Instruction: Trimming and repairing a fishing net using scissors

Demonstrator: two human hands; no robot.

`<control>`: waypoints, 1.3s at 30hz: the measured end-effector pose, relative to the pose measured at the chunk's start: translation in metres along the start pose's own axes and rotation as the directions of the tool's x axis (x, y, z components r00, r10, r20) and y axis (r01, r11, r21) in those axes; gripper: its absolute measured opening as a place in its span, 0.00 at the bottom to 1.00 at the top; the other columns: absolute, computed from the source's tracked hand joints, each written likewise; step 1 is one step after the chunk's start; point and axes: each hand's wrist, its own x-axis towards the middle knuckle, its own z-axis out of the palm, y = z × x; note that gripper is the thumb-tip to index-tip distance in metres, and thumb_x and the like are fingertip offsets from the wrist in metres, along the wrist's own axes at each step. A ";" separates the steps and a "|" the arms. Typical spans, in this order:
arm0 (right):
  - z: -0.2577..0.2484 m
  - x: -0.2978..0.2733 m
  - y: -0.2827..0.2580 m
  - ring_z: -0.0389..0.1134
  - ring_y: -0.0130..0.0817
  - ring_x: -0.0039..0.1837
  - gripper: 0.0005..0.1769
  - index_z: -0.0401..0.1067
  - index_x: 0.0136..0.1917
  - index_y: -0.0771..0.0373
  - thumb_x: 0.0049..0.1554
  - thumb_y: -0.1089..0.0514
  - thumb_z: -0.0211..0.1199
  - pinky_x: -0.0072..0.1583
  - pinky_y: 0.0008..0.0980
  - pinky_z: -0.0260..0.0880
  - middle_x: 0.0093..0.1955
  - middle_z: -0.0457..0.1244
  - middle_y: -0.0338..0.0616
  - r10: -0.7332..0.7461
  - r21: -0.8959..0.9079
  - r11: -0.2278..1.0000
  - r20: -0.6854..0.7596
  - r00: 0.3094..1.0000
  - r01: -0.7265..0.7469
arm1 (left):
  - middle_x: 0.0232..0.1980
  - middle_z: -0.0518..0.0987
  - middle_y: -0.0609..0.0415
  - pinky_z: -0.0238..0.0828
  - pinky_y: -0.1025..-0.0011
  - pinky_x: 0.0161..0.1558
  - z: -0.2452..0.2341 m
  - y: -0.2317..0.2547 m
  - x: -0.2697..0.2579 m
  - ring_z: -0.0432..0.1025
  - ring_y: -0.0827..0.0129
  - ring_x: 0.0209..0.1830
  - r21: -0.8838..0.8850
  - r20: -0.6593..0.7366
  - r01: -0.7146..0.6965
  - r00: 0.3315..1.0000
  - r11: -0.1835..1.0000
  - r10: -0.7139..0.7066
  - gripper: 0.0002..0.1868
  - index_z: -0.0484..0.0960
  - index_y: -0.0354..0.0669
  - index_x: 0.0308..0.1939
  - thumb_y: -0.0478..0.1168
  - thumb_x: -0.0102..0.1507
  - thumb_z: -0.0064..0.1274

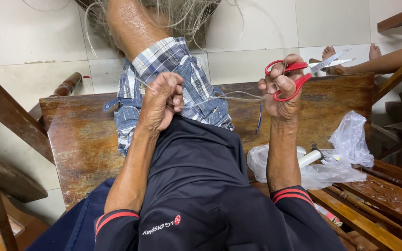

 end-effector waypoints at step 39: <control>0.007 -0.008 0.021 0.73 0.27 0.40 0.30 0.63 0.80 0.53 0.70 0.62 0.72 0.59 0.45 0.90 0.57 0.71 0.46 0.063 0.017 0.998 -0.046 0.997 -0.063 | 0.56 0.91 0.45 0.90 0.61 0.62 -0.004 0.011 -0.011 0.90 0.58 0.59 0.023 0.063 -0.144 0.988 0.989 0.142 0.11 0.80 0.47 0.55 0.49 0.82 0.59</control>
